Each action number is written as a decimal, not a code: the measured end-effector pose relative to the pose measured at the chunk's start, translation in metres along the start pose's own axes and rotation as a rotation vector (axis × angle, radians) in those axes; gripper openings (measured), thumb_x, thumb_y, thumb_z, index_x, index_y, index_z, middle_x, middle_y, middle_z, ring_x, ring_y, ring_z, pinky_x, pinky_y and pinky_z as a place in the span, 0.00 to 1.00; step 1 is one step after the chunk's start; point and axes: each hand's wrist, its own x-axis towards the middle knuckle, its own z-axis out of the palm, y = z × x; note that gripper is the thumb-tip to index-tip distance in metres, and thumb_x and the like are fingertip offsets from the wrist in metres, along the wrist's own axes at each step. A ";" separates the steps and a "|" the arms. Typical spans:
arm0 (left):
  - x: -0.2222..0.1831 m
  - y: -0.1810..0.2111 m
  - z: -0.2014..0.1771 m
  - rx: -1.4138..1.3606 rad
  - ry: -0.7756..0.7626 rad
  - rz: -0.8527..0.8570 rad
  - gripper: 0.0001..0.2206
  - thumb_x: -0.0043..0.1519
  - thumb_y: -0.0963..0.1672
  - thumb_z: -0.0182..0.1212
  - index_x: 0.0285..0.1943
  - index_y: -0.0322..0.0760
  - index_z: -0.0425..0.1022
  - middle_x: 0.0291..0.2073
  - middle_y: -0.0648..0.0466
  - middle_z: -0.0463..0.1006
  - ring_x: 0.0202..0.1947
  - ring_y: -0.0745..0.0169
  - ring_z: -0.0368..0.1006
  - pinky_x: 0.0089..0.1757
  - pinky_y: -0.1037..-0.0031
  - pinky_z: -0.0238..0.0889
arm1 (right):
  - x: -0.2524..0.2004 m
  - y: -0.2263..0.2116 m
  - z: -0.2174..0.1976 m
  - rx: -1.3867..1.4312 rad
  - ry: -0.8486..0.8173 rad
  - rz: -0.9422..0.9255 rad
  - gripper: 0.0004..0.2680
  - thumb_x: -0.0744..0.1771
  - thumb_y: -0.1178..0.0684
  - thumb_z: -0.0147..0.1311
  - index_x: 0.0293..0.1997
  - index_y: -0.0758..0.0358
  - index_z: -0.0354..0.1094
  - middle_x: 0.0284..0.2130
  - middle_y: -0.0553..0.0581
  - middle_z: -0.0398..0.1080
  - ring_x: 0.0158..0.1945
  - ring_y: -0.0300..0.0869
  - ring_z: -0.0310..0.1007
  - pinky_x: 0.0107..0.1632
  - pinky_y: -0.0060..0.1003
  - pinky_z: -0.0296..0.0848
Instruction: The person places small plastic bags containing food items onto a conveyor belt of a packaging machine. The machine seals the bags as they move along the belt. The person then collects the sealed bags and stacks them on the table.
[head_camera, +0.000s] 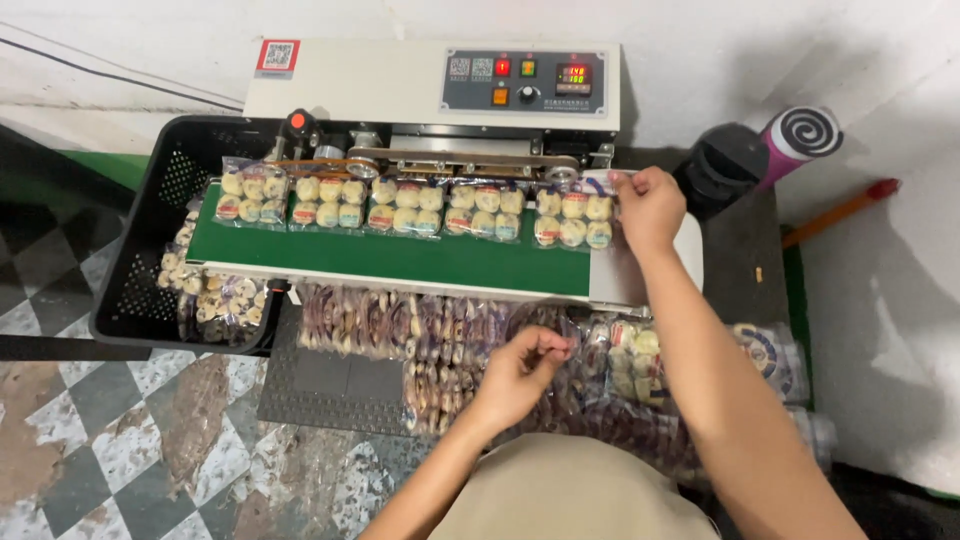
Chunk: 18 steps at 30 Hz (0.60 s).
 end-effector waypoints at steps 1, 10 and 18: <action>-0.003 0.009 -0.008 0.001 -0.002 -0.003 0.05 0.64 0.39 0.69 0.46 0.44 0.84 0.35 0.56 0.87 0.40 0.69 0.81 0.43 0.73 0.75 | -0.004 -0.002 -0.015 -0.001 -0.002 0.004 0.12 0.65 0.43 0.74 0.34 0.57 0.75 0.28 0.52 0.72 0.39 0.53 0.80 0.46 0.47 0.76; -0.008 0.014 -0.071 -0.109 0.183 0.004 0.04 0.66 0.37 0.62 0.44 0.34 0.82 0.39 0.47 0.89 0.43 0.60 0.83 0.49 0.66 0.74 | -0.161 0.044 -0.197 -0.299 -0.384 0.270 0.13 0.69 0.34 0.60 0.46 0.48 0.81 0.33 0.55 0.80 0.45 0.55 0.82 0.48 0.49 0.78; 0.001 -0.002 -0.004 -0.105 -0.064 -0.028 0.04 0.66 0.37 0.63 0.46 0.35 0.82 0.39 0.47 0.87 0.44 0.62 0.81 0.50 0.67 0.73 | -0.228 0.088 -0.195 -0.147 -0.558 0.598 0.21 0.62 0.35 0.68 0.54 0.57 0.76 0.45 0.64 0.81 0.55 0.60 0.78 0.58 0.54 0.75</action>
